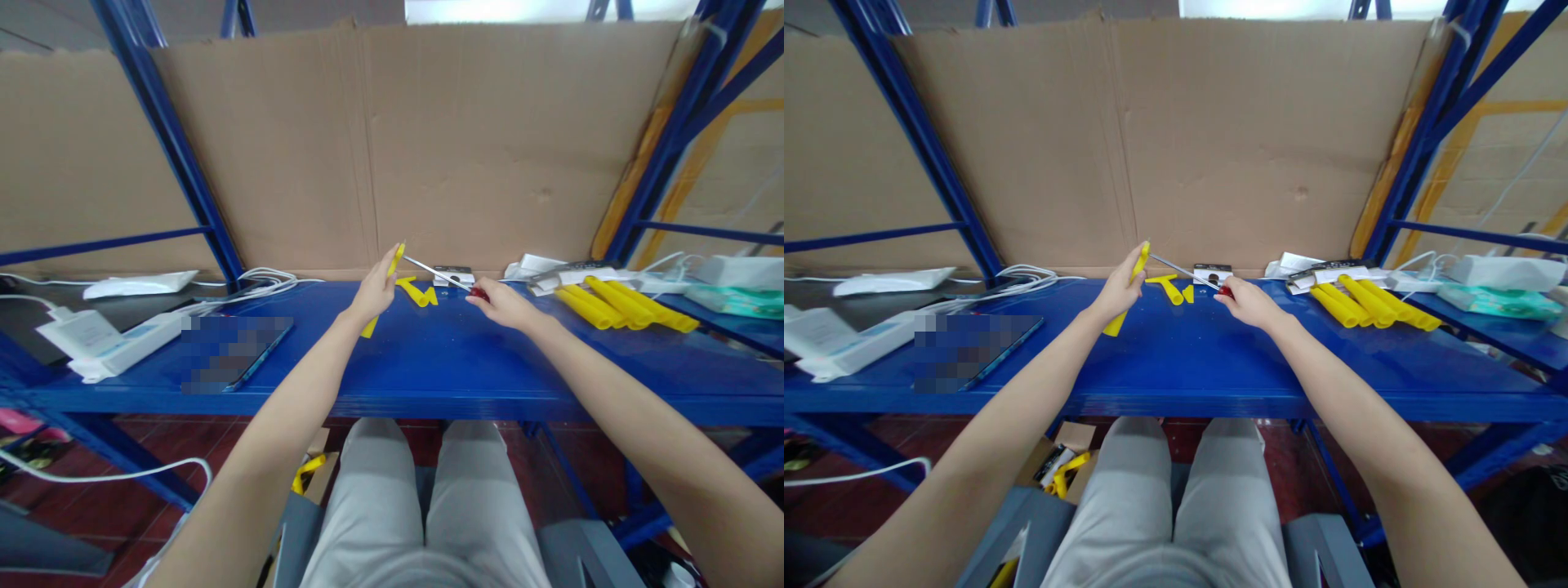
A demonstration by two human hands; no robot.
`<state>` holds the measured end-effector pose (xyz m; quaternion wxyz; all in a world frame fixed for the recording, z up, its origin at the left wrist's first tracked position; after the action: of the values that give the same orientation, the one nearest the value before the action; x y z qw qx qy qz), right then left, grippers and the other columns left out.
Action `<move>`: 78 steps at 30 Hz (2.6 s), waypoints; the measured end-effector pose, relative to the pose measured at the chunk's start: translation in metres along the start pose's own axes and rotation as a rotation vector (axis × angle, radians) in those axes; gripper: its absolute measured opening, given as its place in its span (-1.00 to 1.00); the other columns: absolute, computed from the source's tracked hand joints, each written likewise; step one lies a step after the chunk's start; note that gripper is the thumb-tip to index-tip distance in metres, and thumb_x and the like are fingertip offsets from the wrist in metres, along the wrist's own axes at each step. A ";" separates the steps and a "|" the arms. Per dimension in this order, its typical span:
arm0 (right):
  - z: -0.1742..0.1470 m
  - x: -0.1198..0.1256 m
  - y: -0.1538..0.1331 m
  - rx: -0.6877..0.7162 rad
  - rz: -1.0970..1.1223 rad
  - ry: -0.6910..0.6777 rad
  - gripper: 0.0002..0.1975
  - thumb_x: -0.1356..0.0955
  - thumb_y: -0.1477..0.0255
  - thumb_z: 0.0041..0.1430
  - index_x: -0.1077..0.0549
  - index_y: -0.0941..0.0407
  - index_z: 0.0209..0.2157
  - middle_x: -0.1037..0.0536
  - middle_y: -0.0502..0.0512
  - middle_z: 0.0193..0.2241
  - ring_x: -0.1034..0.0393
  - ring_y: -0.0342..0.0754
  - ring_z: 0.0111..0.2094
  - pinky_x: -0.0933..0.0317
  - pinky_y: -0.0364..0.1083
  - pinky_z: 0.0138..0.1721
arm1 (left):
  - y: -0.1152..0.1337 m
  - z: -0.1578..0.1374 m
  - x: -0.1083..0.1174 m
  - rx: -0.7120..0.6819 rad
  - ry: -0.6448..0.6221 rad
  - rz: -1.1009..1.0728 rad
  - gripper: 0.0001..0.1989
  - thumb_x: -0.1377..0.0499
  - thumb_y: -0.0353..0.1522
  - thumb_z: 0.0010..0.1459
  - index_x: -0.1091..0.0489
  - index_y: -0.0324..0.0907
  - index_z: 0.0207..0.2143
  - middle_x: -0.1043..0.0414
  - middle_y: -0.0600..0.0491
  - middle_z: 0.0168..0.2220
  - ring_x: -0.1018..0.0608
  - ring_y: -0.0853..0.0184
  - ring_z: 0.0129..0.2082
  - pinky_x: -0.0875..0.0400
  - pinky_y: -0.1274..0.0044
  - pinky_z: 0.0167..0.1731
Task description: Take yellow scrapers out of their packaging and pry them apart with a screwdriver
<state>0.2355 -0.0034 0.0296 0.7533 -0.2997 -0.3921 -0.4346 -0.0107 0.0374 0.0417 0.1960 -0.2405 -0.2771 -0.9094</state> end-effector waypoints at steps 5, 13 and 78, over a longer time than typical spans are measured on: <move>0.000 -0.011 0.009 -0.059 0.135 0.011 -0.83 -0.30 0.28 0.16 -0.32 0.10 -0.30 -0.51 0.09 -0.45 -0.39 -0.02 -0.44 -0.17 -0.11 -0.42 | 0.002 -0.001 0.002 -0.009 0.010 0.039 -0.44 0.03 -0.45 0.25 -0.03 -0.08 0.29 -0.25 -0.14 0.19 -0.36 0.12 0.14 -0.21 0.14 0.13; 0.001 -0.016 0.003 -0.037 0.233 -0.021 -0.82 -0.24 0.29 0.21 -0.33 0.12 -0.30 -0.53 0.15 -0.35 -0.41 -0.02 -0.36 -0.24 -0.08 -0.33 | 0.003 -0.001 0.003 0.007 -0.016 0.020 -0.42 0.05 -0.46 0.25 0.01 -0.07 0.31 -0.24 -0.12 0.19 -0.35 0.13 0.15 -0.23 0.14 0.12; 0.006 -0.034 0.009 -0.103 0.469 -0.137 -0.76 -0.19 0.30 0.25 -0.29 0.10 -0.44 -0.39 0.03 -0.51 -0.30 -0.12 -0.51 -0.19 -0.13 -0.44 | -0.011 0.003 0.000 -0.055 -0.014 0.036 -0.40 0.06 -0.44 0.28 0.08 -0.02 0.34 -0.22 -0.06 0.23 -0.31 0.17 0.20 -0.16 0.18 0.18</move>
<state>0.2309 0.0199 0.0024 0.7892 -0.4492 -0.3392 -0.2458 -0.0152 0.0481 0.0397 0.2035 -0.2569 -0.2489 -0.9114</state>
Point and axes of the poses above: each hand's wrist, its own z-axis towards the middle knuckle, its own x-axis out of the back of the hand, y = z × x, the point moved 5 cm from there along z, towards the middle knuckle
